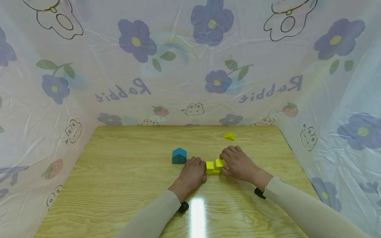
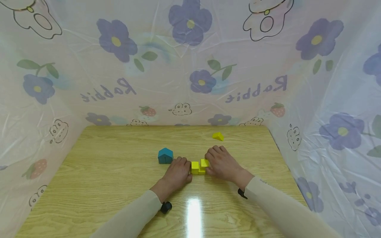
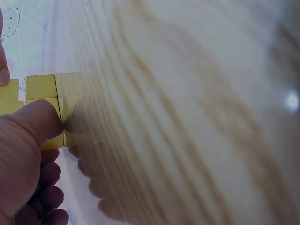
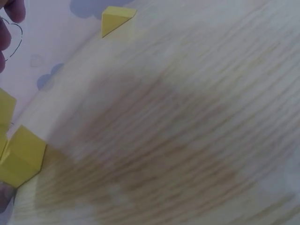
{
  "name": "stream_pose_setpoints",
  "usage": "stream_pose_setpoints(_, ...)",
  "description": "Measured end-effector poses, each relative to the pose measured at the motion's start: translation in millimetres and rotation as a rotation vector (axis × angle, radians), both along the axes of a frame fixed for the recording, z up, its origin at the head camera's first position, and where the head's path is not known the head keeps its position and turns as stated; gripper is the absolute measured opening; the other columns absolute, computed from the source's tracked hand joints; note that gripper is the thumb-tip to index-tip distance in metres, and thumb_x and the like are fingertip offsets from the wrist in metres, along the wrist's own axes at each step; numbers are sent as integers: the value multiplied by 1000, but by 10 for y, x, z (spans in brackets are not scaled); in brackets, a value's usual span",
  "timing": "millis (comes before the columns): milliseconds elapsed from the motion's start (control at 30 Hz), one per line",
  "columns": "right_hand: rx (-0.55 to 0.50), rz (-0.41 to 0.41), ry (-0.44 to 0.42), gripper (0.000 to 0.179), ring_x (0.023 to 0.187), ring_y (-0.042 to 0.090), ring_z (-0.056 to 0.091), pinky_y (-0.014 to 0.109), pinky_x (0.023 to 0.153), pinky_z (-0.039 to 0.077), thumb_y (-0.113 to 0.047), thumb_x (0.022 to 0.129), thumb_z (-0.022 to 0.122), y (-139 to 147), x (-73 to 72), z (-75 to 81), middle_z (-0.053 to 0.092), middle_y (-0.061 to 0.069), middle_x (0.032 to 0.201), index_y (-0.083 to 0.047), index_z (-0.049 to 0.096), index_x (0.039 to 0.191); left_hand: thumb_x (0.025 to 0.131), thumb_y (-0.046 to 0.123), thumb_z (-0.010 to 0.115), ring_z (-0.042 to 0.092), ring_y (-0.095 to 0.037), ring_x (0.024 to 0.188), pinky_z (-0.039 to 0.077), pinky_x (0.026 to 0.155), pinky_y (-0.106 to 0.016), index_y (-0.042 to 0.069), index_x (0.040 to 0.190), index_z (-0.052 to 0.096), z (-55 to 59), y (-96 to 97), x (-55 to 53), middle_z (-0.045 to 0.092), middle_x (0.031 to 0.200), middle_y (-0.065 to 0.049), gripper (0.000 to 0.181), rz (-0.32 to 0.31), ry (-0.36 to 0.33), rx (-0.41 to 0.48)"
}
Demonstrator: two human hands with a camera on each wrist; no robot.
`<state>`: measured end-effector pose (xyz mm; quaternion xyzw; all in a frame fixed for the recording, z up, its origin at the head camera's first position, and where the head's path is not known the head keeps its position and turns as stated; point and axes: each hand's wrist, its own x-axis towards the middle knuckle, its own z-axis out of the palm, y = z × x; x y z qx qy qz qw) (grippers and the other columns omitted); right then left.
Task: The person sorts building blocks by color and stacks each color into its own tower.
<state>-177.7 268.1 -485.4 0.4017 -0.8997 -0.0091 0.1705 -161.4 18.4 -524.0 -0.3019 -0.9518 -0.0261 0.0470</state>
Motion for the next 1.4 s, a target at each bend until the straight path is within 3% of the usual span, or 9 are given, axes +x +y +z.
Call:
stream_pose_setpoints(433, -23, 40, 37, 34, 99, 24, 54, 41, 84, 44, -34, 86, 74, -36, 27, -123, 61, 3, 105, -9, 64, 107, 98, 35, 70, 49, -19, 89, 43, 79, -31, 8, 116, 67, -3, -3, 0, 59, 96, -2, 33, -1, 18, -5)
stream_pose_setpoints(767, -17, 31, 38, 33, 100, 24, 55, 41, 85, 44, -34, 88, 72, -46, 36, -130, 61, 3, 106, -9, 64, 109, 97, 35, 70, 48, -18, 89, 43, 79, -31, 8, 115, 67, 2, -6, 4, 58, 96, -1, 32, 1, 23, -1)
stream_pose_setpoints(1400, -26, 23, 29, 33, 101, 25, 55, 40, 85, 44, -34, 89, 72, -43, 41, -162, 62, 3, 107, -10, 64, 110, 98, 36, 69, 48, -19, 92, 44, 83, -32, 7, 120, 66, 20, -1, 8, 58, 99, -2, 36, 13, -33, 8)
